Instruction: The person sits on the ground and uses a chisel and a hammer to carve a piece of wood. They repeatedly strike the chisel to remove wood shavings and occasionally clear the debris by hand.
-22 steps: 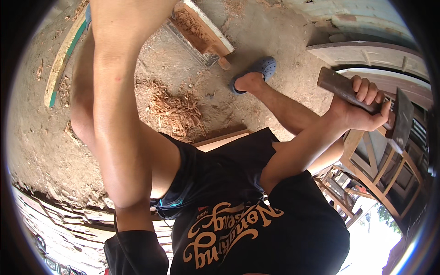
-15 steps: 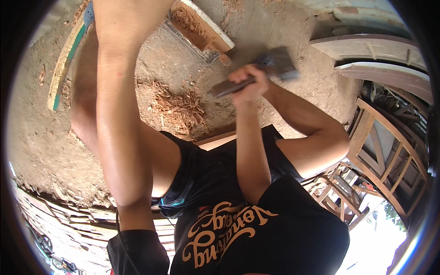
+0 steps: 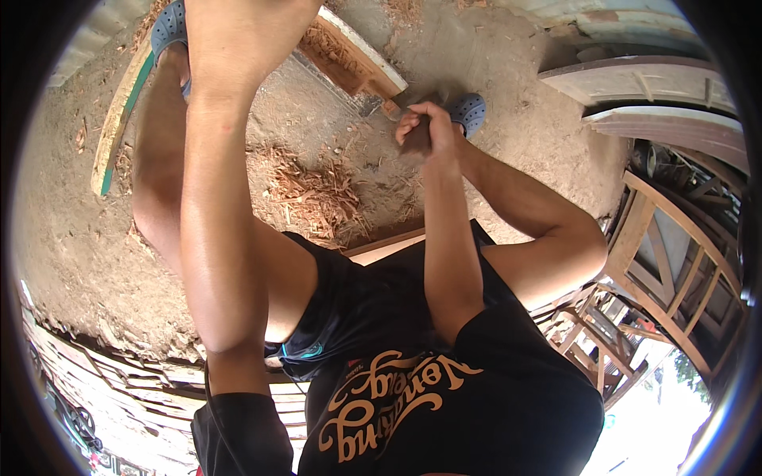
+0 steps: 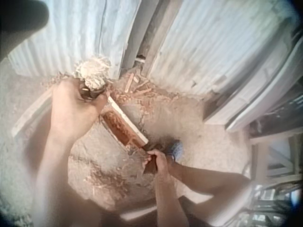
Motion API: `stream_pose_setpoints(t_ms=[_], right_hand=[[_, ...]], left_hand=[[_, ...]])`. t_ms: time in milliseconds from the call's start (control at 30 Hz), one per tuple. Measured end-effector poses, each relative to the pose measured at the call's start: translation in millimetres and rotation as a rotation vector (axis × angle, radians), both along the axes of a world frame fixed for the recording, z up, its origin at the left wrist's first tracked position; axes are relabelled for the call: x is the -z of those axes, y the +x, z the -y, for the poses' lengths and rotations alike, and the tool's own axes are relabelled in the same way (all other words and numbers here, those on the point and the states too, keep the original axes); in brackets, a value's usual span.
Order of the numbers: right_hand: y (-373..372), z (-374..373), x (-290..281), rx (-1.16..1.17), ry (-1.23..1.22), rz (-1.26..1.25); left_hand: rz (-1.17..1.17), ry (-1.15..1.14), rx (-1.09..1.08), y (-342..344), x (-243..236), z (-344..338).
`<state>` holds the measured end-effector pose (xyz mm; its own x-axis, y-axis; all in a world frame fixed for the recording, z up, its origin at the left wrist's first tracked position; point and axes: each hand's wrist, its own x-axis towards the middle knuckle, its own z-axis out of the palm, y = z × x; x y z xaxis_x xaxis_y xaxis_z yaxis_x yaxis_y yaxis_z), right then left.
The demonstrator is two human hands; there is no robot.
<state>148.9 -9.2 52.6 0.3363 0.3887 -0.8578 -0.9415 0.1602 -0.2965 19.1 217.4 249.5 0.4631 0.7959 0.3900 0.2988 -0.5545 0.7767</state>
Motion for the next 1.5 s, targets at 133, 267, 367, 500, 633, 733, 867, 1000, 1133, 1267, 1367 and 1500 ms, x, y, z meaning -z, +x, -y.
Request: stream_pose_setpoints(t_ms=[133,267,367,500,633,733,867,1000,1133,1267,1367,1500], right_hand=[[16.3,-15.8,-74.4,-0.136,-0.224,0.559],[26.4,-42.5,-179.1,-0.081,-0.079,0.948],[41.2,-43.7,-256.0,-0.259,0.384,1.143],[14.6,-49.1,-315.6,-0.259,0.604,1.146],[-33.1,-56.6,-244.8,-0.118,0.418,1.380],[-74.8,-49.0,-90.6,-0.020,0.095,1.535],[-95.5,0.7,68.0,-0.421,-0.465,0.731],[-130.7,-1.6,78.6,-0.578,-0.519,0.713],[-156.0,-13.4,69.8,-0.522,-0.496,0.580],[-145.9,-16.6,60.6,-0.604,-0.477,0.582],[-120.2,-21.7,34.7,-0.481,-0.298,0.368],[-46.8,-46.7,-38.1,-0.052,0.023,0.073]], left_hand=[[-0.020,-0.281,0.104,5.8,9.3,-11.3],[-0.161,-0.206,0.064,-0.6,2.6,-11.2],[-0.067,-0.072,0.032,-2.2,16.4,-23.7],[0.052,0.027,0.076,-13.6,12.5,-14.1],[0.053,-0.081,0.139,-13.8,11.7,-23.5],[-0.006,-0.121,0.066,-15.8,17.4,-25.8],[0.095,0.084,0.116,-21.7,13.8,-15.9],[0.107,-0.034,0.119,-28.3,7.5,-18.9],[-0.008,-0.226,0.091,-32.1,-9.9,-18.3],[-0.091,0.107,-0.027,-22.6,-6.8,-10.2],[-0.274,-0.253,-0.097,-8.1,-25.8,-17.3],[-0.107,-0.135,-0.016,-19.7,-1.3,-12.8]])
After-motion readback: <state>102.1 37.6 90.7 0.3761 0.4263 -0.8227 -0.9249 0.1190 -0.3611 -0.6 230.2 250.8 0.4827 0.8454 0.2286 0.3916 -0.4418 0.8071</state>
